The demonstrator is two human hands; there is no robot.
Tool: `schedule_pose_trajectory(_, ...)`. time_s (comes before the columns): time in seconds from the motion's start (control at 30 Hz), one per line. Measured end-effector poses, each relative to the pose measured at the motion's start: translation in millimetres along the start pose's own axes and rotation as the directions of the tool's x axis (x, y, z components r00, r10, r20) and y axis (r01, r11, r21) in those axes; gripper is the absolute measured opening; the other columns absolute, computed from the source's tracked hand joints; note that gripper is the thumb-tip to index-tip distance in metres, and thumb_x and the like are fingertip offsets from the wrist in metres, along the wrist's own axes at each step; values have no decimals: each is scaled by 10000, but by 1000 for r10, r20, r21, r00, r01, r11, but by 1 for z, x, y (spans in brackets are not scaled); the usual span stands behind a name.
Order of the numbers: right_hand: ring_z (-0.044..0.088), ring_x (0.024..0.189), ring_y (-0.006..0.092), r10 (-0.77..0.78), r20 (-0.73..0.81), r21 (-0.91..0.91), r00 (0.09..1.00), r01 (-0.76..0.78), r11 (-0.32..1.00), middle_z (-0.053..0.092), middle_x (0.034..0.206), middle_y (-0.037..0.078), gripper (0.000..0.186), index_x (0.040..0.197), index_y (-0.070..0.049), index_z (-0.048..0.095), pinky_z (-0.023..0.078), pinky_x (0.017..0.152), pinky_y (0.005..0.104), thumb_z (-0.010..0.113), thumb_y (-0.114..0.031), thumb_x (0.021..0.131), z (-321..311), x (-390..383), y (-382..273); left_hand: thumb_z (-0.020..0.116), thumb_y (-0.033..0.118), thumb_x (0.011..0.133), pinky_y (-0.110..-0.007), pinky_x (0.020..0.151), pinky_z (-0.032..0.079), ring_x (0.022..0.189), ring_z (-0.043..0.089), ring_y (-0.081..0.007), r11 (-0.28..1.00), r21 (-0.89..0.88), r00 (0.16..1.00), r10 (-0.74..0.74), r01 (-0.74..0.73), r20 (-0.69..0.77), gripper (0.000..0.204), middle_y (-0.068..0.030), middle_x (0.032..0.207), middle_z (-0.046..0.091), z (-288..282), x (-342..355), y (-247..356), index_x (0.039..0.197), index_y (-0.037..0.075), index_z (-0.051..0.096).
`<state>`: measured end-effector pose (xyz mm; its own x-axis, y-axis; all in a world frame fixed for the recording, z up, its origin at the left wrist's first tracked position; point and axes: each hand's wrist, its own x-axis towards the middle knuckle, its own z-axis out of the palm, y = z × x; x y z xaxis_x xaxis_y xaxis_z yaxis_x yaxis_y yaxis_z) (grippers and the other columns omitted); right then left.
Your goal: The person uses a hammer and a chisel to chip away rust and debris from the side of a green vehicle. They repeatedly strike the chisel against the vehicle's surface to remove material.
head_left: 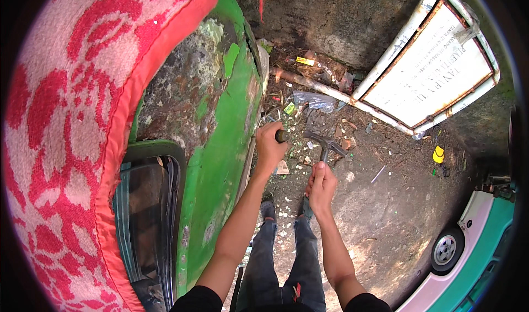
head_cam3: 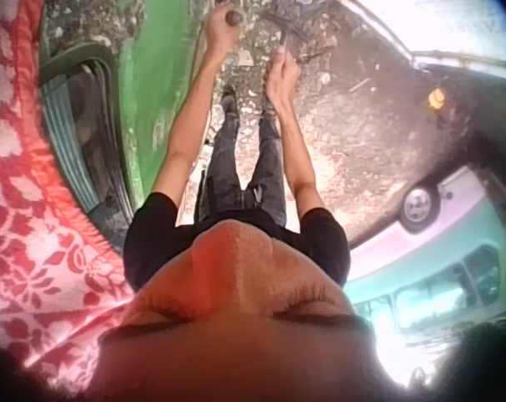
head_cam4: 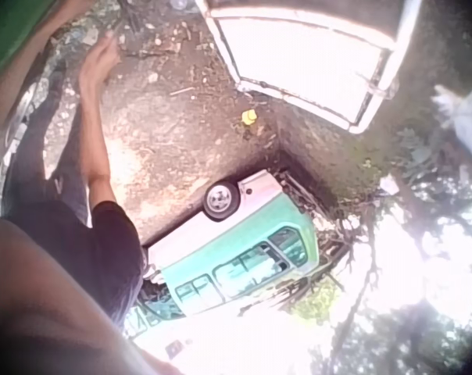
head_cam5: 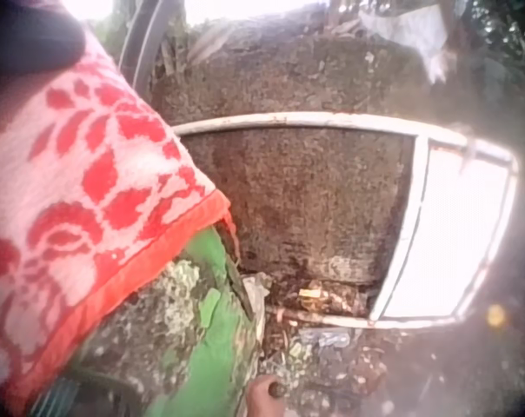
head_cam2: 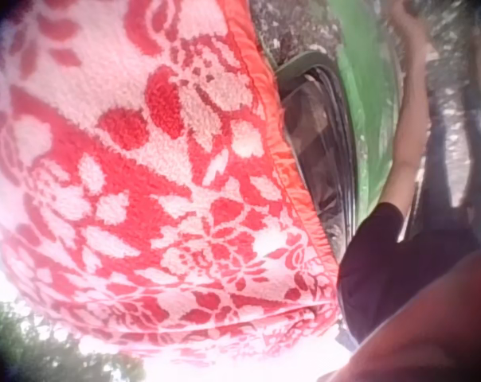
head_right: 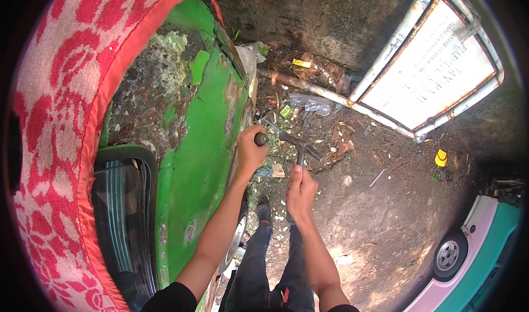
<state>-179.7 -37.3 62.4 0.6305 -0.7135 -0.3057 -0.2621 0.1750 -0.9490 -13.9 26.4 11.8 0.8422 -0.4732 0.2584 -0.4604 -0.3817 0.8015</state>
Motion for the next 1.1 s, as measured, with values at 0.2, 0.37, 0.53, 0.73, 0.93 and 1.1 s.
schedule_pose_trajectory(0.2,437,461,57,-31,26,-22,999,32,999,436,529,-25,488,761,-33,501,339,418,273,431,-402,1073,-3,5,-9,607,-118,598,-435,610,396,681,539,-394,995,22,993,102,-100,-65,200,-168,691,518,1,-2,1,736,-22,499)
schedule_pose_trajectory(0.37,489,436,155,-213,67,-206,975,222,953,448,503,77,428,851,12,538,372,438,361,429,-337,1074,-4,1,9,601,-124,601,-423,611,390,681,535,-389,994,34,992,107,-105,-65,199,-161,681,508,1,-5,3,735,-23,495)
schedule_pose_trajectory(0.53,525,435,315,-208,214,-456,954,286,843,457,515,170,308,1015,32,596,383,472,411,468,-246,1046,3,3,4,587,-125,613,-413,599,391,653,528,-379,999,-28,996,44,-47,-74,180,-164,670,497,-6,-10,-5,728,-24,493)
schedule_pose_trajectory(0.73,507,432,286,-285,137,-324,949,315,892,447,520,143,312,1051,25,604,382,477,404,449,-245,1052,2,-4,5,578,-134,611,-406,601,406,651,538,-376,997,-45,994,53,-58,-95,180,-168,680,511,-7,-7,-5,734,-23,508)
schedule_pose_trajectory(0.93,481,438,232,-251,107,-399,962,272,876,416,523,126,364,966,29,585,371,485,412,423,-282,1067,-3,6,11,582,-131,596,-411,605,405,669,538,-379,998,-38,996,56,-58,-67,197,-170,691,511,-4,-4,-7,741,-21,505)
schedule_pose_trajectory(1.1,447,465,115,-95,-2,-180,995,93,979,430,513,24,469,842,-5,535,354,465,336,393,-383,1080,-12,2,8,610,-126,593,-421,638,397,703,540,-372,997,-38,997,58,-61,-56,220,-154,694,517,-4,-7,-3,748,-9,508)
